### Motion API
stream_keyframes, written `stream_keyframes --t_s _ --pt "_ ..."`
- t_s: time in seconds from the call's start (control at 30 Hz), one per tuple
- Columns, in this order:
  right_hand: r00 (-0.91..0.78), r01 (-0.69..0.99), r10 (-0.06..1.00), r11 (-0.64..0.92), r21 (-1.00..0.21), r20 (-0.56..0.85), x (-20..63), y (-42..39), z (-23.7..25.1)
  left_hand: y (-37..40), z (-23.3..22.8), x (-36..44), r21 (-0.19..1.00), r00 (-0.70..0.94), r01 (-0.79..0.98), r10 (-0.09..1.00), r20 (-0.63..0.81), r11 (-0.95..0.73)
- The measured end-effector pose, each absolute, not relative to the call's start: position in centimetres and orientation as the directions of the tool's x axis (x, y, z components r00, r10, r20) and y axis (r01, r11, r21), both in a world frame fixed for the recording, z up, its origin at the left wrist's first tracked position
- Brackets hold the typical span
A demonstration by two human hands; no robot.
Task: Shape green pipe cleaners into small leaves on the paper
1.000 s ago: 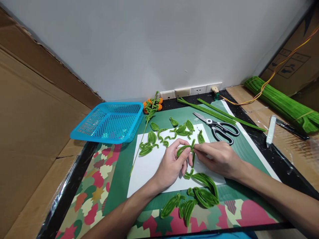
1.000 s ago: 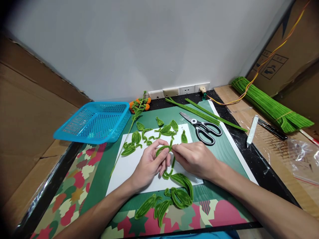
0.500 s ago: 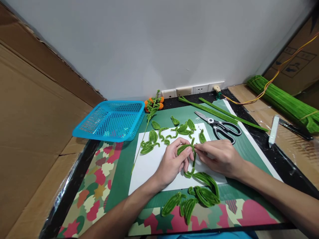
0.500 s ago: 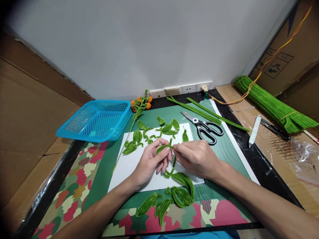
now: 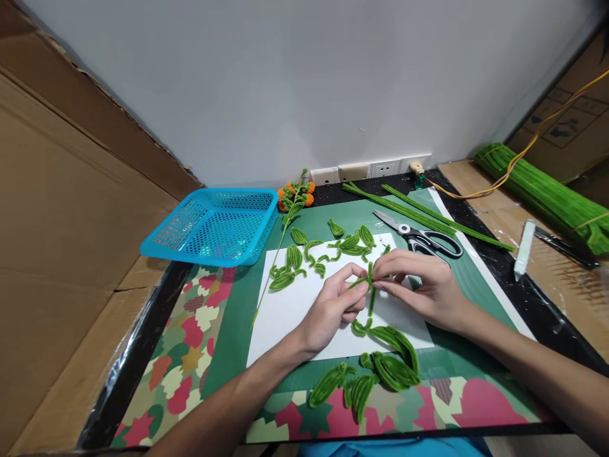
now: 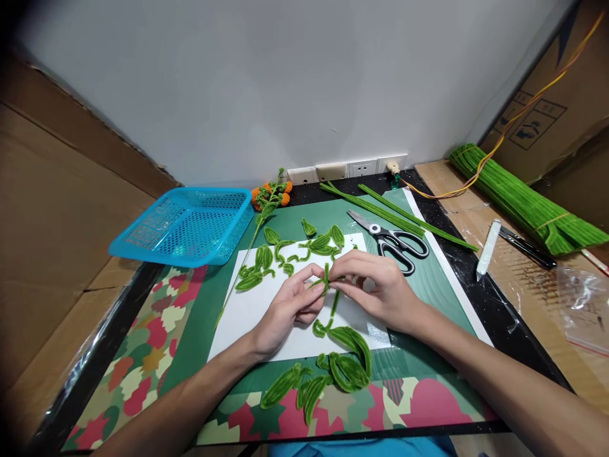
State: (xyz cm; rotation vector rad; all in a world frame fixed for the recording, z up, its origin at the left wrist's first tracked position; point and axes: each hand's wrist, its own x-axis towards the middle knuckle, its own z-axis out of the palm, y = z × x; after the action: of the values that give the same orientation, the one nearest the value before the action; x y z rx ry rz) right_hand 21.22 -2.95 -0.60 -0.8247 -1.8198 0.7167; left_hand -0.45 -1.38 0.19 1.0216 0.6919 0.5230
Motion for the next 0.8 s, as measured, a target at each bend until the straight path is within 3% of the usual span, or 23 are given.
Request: stream_keyframes --t_s 0.23,0.8 --pt "-0.294 0.179 0.864 0.471 -0.864 0.410 21.34 -2.73 -0.57 -1.44 -0.11 -0.40 0.912 0.677 -0.063 0.689 -0.259 0.405" --pt "-0.320 0.194 0.767 0.627 -0.754 0.556 21.15 -2.94 -0.28 -1.19 -0.37 -0.43 0.903 0.734 -0.064 0.634 -0.245 0.424"
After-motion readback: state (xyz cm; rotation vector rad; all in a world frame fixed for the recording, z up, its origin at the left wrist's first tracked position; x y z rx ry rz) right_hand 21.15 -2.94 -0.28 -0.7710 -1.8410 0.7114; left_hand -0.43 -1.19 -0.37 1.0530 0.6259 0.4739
